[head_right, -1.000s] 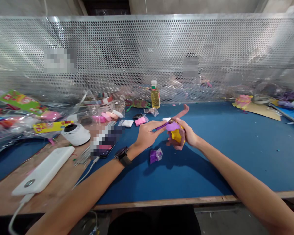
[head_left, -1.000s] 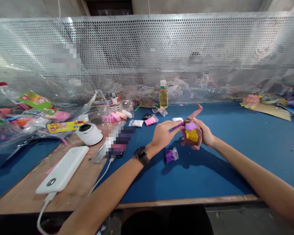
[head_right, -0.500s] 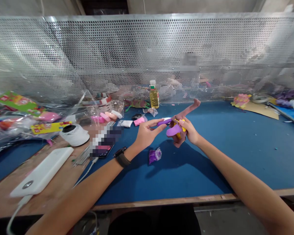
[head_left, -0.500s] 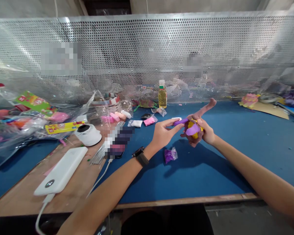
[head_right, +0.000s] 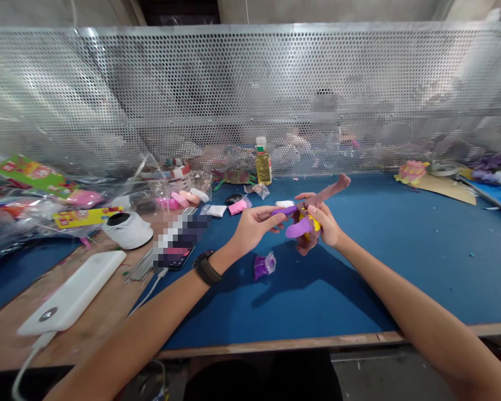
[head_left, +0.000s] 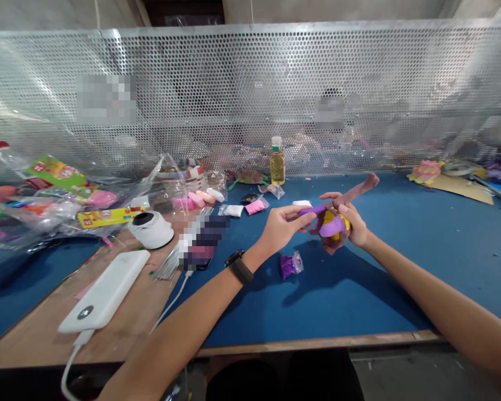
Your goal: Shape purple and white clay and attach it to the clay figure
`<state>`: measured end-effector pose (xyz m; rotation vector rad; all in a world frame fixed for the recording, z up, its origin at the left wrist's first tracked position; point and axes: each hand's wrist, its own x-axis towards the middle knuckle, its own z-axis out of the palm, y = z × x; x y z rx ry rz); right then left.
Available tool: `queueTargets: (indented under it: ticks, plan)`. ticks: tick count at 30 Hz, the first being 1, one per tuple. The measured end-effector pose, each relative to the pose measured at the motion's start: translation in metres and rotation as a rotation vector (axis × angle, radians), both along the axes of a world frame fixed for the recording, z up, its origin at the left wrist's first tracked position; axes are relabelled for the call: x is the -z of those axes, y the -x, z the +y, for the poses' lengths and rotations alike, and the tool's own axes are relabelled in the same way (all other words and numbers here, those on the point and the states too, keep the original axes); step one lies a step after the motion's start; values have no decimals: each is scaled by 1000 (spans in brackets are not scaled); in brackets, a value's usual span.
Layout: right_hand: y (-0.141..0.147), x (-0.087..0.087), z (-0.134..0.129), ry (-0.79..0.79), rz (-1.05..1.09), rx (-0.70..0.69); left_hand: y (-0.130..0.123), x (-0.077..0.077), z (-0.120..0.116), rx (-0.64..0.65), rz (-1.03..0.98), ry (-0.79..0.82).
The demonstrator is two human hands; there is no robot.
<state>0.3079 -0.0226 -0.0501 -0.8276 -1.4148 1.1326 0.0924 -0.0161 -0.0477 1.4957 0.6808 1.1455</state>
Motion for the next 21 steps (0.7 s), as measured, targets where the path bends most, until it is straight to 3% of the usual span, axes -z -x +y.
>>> queueTargets:
  ticks: [5,13,21]
  plan:
    - [1,-5,-1,-26,28,36,1,-4,-2,10,5,-26]
    - [-4,-1,4,-18,41,-55,0,-7,-3,-30,-46,35]
    - [-6,-5,4,177,92,-192,1,-8,-5,73,-100,113]
